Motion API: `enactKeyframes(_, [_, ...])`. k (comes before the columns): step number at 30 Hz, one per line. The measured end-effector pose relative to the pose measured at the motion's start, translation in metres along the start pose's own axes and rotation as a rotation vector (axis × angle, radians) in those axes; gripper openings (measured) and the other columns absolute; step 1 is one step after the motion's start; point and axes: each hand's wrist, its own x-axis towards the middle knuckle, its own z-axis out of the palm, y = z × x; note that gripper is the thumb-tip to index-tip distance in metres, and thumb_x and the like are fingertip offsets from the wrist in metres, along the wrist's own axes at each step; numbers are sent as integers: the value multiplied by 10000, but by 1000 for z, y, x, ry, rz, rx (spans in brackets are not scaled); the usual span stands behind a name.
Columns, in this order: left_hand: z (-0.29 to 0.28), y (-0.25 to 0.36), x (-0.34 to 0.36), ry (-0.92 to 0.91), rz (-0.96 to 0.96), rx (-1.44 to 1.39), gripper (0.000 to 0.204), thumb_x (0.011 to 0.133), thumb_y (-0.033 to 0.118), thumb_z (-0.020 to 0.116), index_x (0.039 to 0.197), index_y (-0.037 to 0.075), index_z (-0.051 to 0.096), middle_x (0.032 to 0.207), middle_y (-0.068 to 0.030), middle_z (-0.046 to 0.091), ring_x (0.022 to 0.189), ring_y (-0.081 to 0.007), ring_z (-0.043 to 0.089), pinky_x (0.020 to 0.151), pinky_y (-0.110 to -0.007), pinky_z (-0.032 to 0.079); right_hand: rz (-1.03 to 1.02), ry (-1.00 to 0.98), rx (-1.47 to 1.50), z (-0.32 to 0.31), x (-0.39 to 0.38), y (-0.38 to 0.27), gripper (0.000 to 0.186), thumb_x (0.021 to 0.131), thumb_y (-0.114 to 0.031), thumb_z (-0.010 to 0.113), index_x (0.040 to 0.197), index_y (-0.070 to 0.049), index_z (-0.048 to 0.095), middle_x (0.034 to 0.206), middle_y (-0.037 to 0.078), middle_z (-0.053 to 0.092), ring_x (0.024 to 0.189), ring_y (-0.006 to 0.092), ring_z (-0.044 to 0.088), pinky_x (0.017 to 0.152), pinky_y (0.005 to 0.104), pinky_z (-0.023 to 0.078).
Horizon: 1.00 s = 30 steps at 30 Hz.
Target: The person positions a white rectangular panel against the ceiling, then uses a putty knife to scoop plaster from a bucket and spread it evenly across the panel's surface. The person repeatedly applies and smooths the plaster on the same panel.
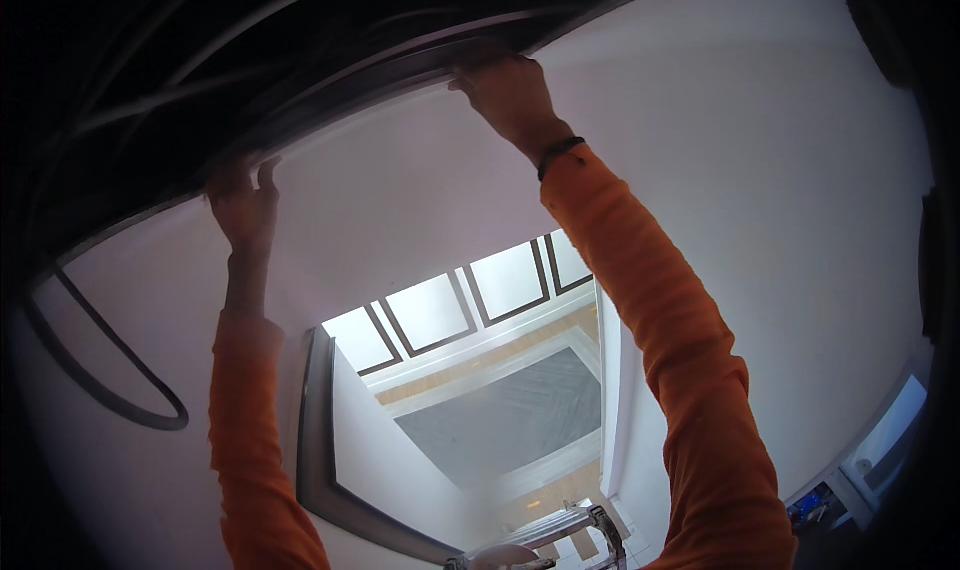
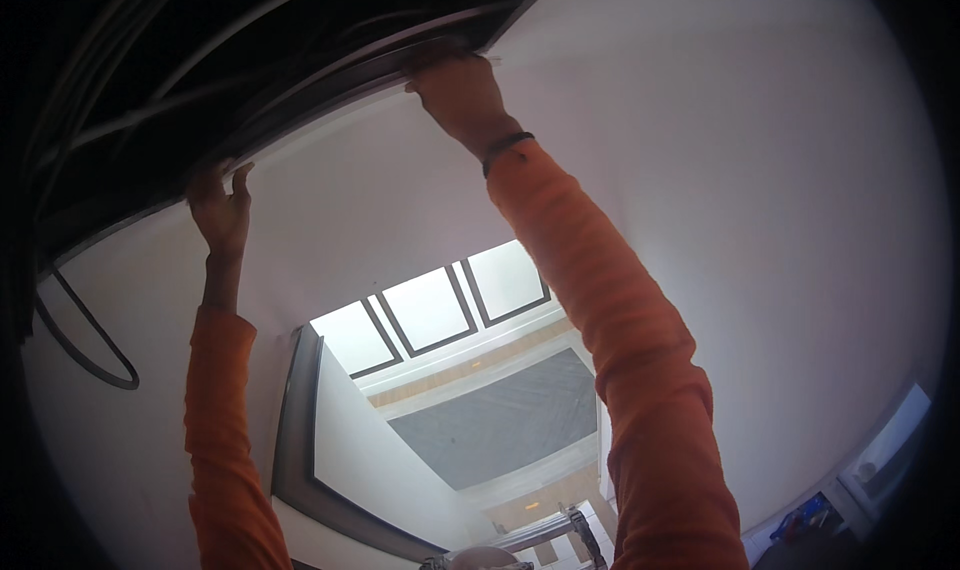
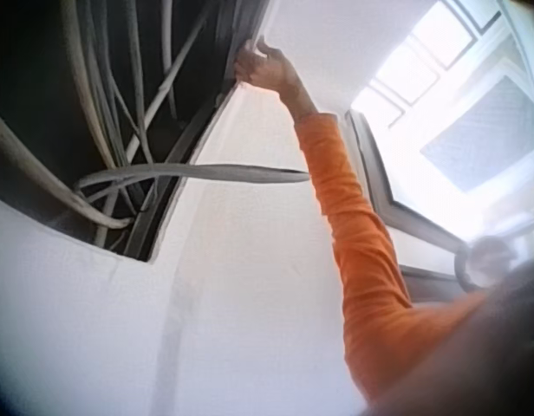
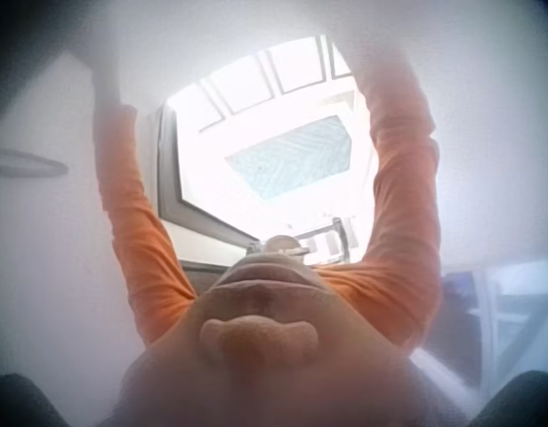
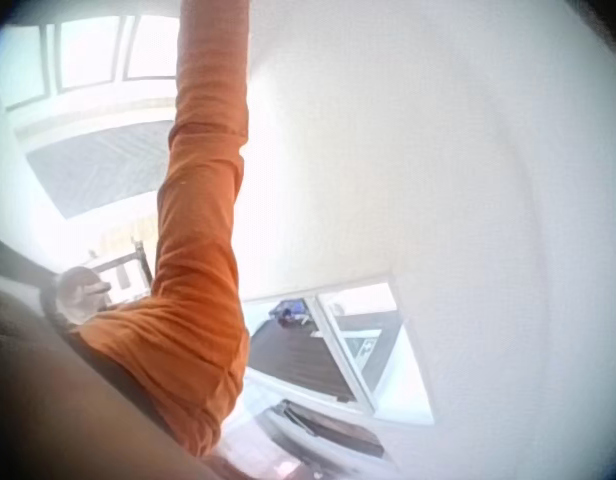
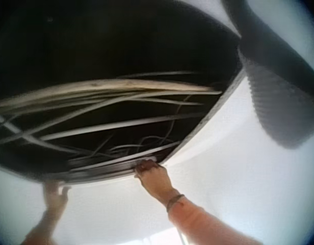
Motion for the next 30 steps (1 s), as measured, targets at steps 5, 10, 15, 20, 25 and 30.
enactKeyframes(5, [-3,7,2,26,-12,9,184,886,240,797,982,94,739,938,-94,740,912,-304,703,891,-438,513,-10,-90,-45,-6,1,5,117,831,-213,769,912,-136,736,895,92,720,882,299,711,664,436,580])
enactKeyframes(10, [-6,11,6,17,-13,-10,174,867,217,808,975,100,739,926,-86,741,898,-299,700,878,-433,515,-69,-16,-53,-6,3,13,173,885,-310,764,839,-151,712,744,44,685,709,259,684,592,397,553])
enactKeyframes(15, [-5,9,5,40,-4,-33,200,842,227,839,942,94,730,960,-60,762,901,-271,708,846,-423,507,-87,-12,-40,-8,6,14,195,889,-320,763,830,-146,700,721,37,683,682,259,680,591,400,545])
enactKeyframes(20, [-12,15,9,51,-27,-67,174,835,207,831,949,104,748,920,-50,755,890,-275,693,866,-422,509,-74,-61,-59,-11,8,15,214,879,-336,776,828,-144,695,687,40,674,677,266,676,597,400,545])
enactKeyframes(25, [-14,20,12,34,-17,-54,160,847,215,821,939,109,745,919,-39,753,892,-262,689,856,-416,506,-121,-29,-58,-14,9,21,231,868,-345,789,849,-135,695,680,47,674,655,272,673,600,402,544])
enactKeyframes(30, [-17,19,15,26,-6,-46,176,846,241,822,929,112,735,909,-33,747,871,-257,682,838,-410,506,-63,-116,-39,-19,11,19,181,824,-279,806,877,-142,702,827,81,715,796,291,711,660,432,568])
